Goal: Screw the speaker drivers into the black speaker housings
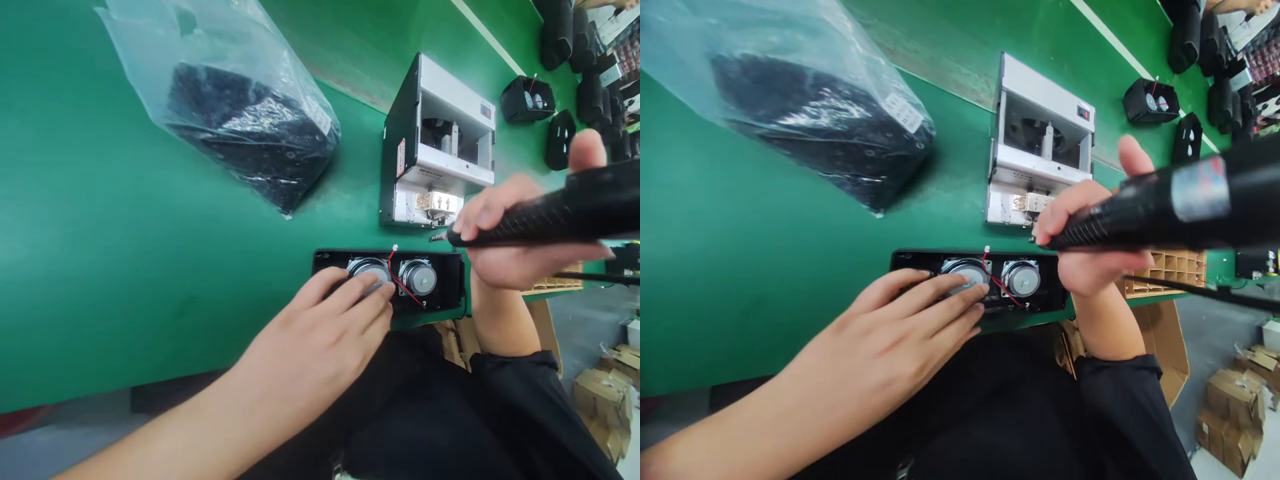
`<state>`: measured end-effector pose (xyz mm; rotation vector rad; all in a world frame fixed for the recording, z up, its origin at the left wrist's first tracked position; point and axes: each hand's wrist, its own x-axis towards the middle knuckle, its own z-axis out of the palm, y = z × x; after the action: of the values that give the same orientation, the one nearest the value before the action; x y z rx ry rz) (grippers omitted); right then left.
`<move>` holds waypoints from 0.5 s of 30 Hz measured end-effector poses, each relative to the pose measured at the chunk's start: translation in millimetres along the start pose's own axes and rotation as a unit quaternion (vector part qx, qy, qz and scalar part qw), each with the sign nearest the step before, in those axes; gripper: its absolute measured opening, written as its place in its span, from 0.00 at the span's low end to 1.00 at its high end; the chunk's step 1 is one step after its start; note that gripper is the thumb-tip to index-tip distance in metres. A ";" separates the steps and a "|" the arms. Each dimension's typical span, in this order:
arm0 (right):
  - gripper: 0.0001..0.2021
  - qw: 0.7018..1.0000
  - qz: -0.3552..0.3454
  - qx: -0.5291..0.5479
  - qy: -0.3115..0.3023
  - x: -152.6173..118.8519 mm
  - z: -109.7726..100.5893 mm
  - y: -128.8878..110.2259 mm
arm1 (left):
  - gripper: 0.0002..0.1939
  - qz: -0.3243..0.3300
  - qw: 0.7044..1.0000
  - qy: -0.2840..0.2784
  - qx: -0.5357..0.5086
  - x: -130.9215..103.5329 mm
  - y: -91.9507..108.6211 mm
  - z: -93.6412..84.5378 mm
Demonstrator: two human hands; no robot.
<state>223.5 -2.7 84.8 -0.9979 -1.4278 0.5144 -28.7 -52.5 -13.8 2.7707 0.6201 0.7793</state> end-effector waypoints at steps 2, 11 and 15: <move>0.29 0.998 0.025 0.045 -0.024 -13.5 -9.0 -20.3 | 0.13 -0.013 1.000 -0.001 -0.007 -6.8 -3.9 3.5; 0.23 0.988 0.080 0.132 -0.005 -66.7 -7.1 -47.7 | 0.10 -0.060 0.991 0.098 -0.072 4.3 -0.1 0.6; 0.23 0.989 0.082 0.123 -0.010 -69.6 -4.8 -53.5 | 0.11 -0.088 0.987 0.108 -0.075 11.3 4.9 2.4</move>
<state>204.8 -88.5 89.1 -0.9166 -1.2707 0.8033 -17.0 -52.0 -9.3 2.4753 0.7981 1.0466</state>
